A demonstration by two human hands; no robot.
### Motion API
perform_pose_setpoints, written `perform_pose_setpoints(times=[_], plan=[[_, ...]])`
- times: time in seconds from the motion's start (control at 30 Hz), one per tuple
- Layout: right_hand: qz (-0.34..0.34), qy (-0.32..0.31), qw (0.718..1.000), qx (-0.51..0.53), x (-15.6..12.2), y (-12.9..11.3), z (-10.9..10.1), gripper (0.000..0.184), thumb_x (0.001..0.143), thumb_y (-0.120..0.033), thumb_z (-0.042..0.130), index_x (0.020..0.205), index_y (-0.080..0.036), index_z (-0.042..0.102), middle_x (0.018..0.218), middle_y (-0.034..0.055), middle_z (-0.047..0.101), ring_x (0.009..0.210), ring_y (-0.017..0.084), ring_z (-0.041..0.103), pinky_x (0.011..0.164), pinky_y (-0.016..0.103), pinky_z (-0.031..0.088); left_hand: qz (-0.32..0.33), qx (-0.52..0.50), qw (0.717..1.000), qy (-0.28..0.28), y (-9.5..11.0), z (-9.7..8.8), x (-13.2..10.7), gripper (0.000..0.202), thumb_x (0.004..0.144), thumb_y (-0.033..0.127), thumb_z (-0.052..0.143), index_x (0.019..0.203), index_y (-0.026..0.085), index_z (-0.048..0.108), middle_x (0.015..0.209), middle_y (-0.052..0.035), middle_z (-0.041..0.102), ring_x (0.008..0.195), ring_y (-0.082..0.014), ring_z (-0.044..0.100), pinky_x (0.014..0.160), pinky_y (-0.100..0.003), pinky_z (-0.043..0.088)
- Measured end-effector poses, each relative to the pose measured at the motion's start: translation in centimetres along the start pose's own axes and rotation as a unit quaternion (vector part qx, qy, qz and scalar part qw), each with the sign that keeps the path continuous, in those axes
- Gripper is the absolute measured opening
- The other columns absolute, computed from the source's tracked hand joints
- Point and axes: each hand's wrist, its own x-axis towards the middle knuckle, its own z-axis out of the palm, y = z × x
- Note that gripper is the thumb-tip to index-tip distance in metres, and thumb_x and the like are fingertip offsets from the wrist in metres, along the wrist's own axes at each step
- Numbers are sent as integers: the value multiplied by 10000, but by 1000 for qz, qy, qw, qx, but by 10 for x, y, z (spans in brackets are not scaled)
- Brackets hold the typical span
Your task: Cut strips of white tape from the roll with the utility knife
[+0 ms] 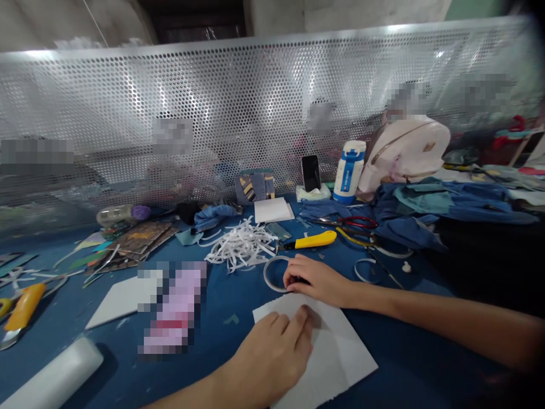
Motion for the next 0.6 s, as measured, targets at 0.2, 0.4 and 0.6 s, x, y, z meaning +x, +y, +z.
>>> perform_pose_setpoints(times=[0.2, 0.4, 0.6], plan=[[-15, 14, 1000, -2, -4, 0, 1, 142, 1018, -215, 496, 931, -188, 605, 930, 39, 630, 900, 188, 523, 798, 300, 427, -40, -1, 999, -14, 0, 5, -4, 383, 1020, 233, 381, 1285, 65, 600, 1266, -183, 664, 776, -217, 685, 624, -337, 536], [-16, -7, 1000, -1, -6, 1, 1, 102, 942, -274, 654, 1004, -193, 651, 948, 41, 644, 931, 204, 544, 791, 299, 431, -55, -18, 998, -22, -1, 3, -3, 403, 1000, 251, 410, 1324, 76, 571, 1265, -164, 654, 787, -224, 669, 631, -355, 541], [-18, 44, 998, 31, -11, 2, 5, 86, 995, -249, 562, 970, -188, 617, 984, 36, 602, 918, 172, 562, 800, 268, 439, -54, -13, 997, -44, 0, -2, -1, 385, 977, 245, 474, 1313, 86, 577, 1267, -135, 658, 771, -215, 675, 635, -351, 549]])
